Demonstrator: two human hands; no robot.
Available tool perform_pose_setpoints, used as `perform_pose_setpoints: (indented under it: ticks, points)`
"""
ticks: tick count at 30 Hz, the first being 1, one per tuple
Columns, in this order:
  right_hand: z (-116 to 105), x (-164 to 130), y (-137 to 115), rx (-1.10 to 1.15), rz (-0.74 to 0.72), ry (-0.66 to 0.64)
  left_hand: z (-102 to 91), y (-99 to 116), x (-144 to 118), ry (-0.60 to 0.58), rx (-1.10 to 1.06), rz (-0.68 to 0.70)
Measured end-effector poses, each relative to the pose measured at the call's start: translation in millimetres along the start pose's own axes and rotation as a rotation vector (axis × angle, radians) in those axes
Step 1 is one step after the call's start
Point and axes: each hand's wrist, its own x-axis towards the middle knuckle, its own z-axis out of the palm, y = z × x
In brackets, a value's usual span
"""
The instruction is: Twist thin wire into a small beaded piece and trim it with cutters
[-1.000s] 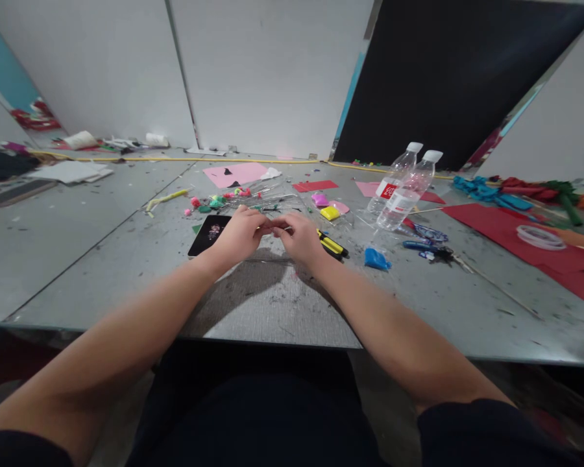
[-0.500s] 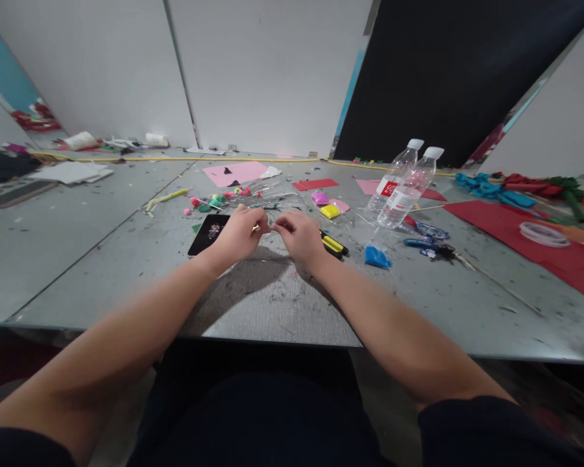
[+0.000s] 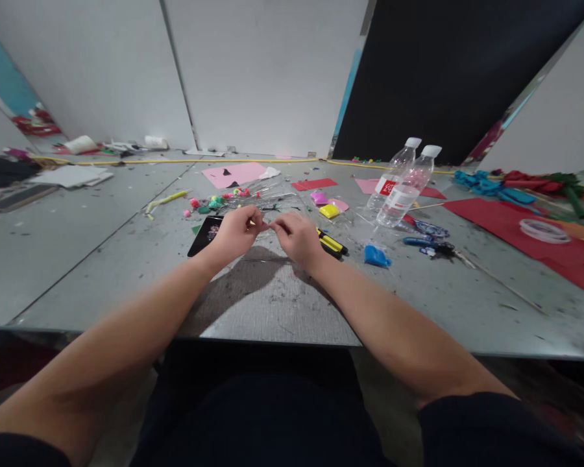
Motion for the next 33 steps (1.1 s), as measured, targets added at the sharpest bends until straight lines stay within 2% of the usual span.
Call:
perform_pose_setpoints:
  ticks: [5, 8, 12, 17, 22, 28, 33]
  points:
    - [8.5, 0.3, -0.5, 0.01, 0.026, 0.044, 1.7, -3.6, 1.2, 0.07, -0.042, -0.032]
    - [8.3, 4.7, 1.2, 0.051, -0.019, 0.078, 0.6, -2.9, 2.1, 0.119, -0.039, -0.031]
    - [1.5, 9.7, -0.4, 0.078, -0.076, 0.124, -3.3, 1.6, 2.5, 0.113, -0.025, -0.007]
    - [-13.0, 11.7, -15.1, 0.062, -0.078, 0.148, -10.9, 11.8, 2.6, 0.15, 0.069, 0.148]
    - [-26.6, 11.6, -30.5, 0.071, -0.089, 0.094, -18.7, 22.9, 1.8, 0.175, 0.151, 0.269]
    - [-35.8, 13.2, -36.6, 0.068, -0.141, 0.115, -22.8, 28.1, 1.6, 0.184, 0.263, 0.478]
    - [-40.4, 13.9, -39.3, 0.062, -0.143, 0.115, -22.2, 27.9, 1.0, 0.184, 0.33, 0.47]
